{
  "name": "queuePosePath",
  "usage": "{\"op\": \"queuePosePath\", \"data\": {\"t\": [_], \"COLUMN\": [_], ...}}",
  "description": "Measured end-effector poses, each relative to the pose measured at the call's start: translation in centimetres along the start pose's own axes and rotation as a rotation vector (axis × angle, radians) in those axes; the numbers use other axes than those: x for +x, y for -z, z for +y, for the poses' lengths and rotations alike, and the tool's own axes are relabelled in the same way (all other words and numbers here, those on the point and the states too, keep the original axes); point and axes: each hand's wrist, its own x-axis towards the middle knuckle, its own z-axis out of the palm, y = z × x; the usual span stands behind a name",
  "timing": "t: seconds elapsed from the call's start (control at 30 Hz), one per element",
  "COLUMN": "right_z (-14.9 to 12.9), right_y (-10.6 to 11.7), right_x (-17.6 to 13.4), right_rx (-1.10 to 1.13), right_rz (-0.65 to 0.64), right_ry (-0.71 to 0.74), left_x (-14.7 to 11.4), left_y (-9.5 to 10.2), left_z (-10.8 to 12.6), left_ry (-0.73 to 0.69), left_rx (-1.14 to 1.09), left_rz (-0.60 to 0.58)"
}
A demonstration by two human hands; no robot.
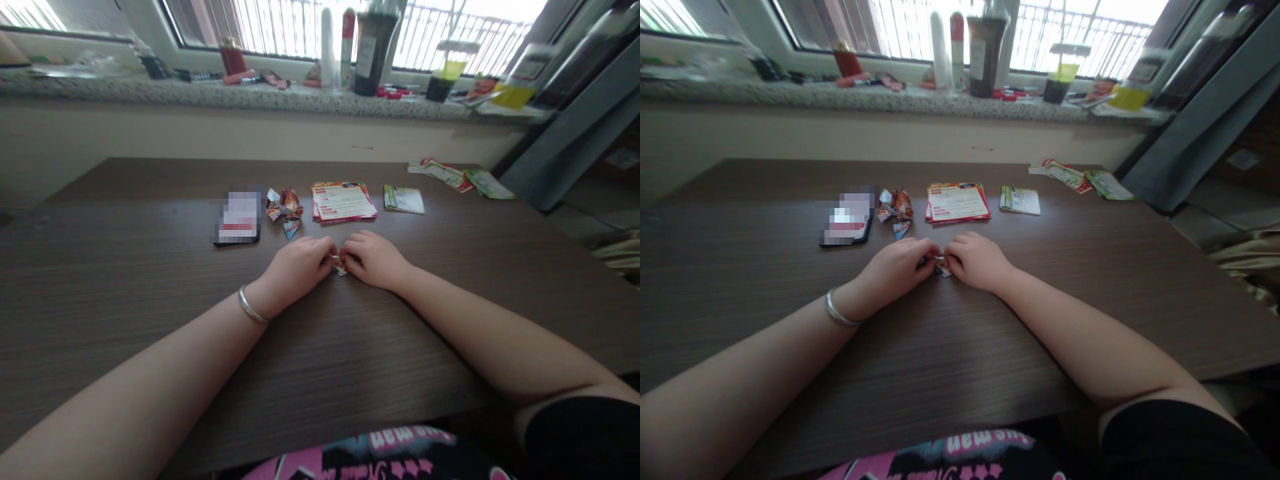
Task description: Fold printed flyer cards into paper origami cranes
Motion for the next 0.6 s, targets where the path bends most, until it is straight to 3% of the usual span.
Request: {"op": "queuePosePath", "data": {"t": [0.17,0.43,0.6], "right_z": [0.5,0.3,0.4], "right_y": [-0.3,-0.3,-0.4], "right_x": [0.2,0.4,0.4], "right_rx": [0.167,0.151,0.19], "right_rz": [0.039,0.039,0.049], "right_ry": [-0.136,-0.162,-0.207], "left_x": [0.3,0.3,0.5], "left_y": [-0.1,-0.9,-1.2], "left_z": [-0.1,-0.9,-1.1], "left_ry": [0.0,-0.001,0.004], "left_rx": [-0.041,-0.111,-0.125], "left_rz": [0.001,0.04,0.007]}}
